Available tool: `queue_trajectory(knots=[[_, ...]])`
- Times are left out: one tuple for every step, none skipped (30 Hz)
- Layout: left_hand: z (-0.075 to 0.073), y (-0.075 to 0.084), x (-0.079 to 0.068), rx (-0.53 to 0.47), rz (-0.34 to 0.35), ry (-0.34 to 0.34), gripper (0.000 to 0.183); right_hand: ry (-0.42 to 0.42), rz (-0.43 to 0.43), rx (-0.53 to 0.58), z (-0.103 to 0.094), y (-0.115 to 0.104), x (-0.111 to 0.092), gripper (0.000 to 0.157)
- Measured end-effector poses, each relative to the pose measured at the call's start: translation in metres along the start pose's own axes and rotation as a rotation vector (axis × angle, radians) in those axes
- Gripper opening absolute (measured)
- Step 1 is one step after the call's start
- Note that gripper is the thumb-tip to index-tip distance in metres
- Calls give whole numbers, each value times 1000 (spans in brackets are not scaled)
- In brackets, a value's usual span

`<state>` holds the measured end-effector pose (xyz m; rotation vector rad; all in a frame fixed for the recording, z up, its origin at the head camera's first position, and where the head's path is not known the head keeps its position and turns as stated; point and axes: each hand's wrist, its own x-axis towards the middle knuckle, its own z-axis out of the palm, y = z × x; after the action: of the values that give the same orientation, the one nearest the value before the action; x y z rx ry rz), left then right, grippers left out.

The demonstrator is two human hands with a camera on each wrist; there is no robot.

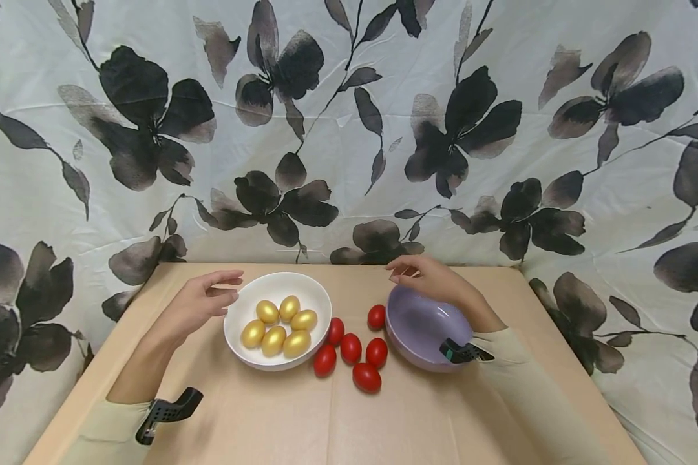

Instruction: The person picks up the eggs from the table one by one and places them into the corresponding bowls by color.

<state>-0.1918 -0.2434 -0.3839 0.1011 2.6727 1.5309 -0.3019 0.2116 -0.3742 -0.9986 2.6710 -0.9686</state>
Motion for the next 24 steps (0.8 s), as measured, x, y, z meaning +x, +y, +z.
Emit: queue_trajectory(knots=[[1,2,0,-1,5,-2,52,10,8,4,-2,3,-3,30],[2,4,-1,-3,9,-4,52,21,13,4,-3,7,-6,30],[2,6,-1,-6,13,-6,52,31,17,6,-5,11,-9,31],[3,7,-1,-15,18,-10,52,38,22,7,-6,15,-12,31],[4,8,-2,-23,23,-15,52,46,30,11,-7,19,-14,31],[5,9,-2,-31,29,-21,52,51,39,17,-8,23,-17,31],[7,10,-2,-39,36,-28,52,56,45,20,-10,26,-20,32],[8,11,-3,-47,41,-34,51,61,50,20,-11,30,-23,32],[9,11,-3,-59,48,-41,51,64,57,23,-12,34,-26,32],[11,12,-3,-65,55,-46,50,69,67,25,-13,37,-28,33],[13,12,-2,-70,58,-50,50,73,76,27,-15,41,-31,33],[14,13,-2,-79,64,-56,50,78,83,31,-16,45,-34,34],[16,13,-2,-81,65,-57,49,85,94,29,-17,49,-37,33],[19,14,-1,-85,67,-61,49,96,102,29,-18,52,-39,33],[21,15,-1,-87,70,-64,49,109,114,26,-19,56,-43,33],[23,16,0,-88,73,-68,49,122,125,24,-20,60,-46,33],[25,17,0,-92,82,-74,50,136,135,20,-21,64,-49,33],[27,18,0,-96,92,-82,50,151,145,19,-21,67,-52,33],[29,18,1,-97,97,-88,50,163,156,14,-22,70,-55,33],[31,19,1,-97,105,-94,50,176,162,13,-22,73,-57,33],[32,20,1,-94,113,-97,50,186,174,13,-22,76,-60,33],[34,20,0,-96,125,-104,51,196,184,10,-23,80,-62,33],[36,21,0,-91,136,-109,51,206,191,8,-23,82,-65,32],[37,21,0,-84,143,-112,51,214,194,7,-23,85,-67,32]])
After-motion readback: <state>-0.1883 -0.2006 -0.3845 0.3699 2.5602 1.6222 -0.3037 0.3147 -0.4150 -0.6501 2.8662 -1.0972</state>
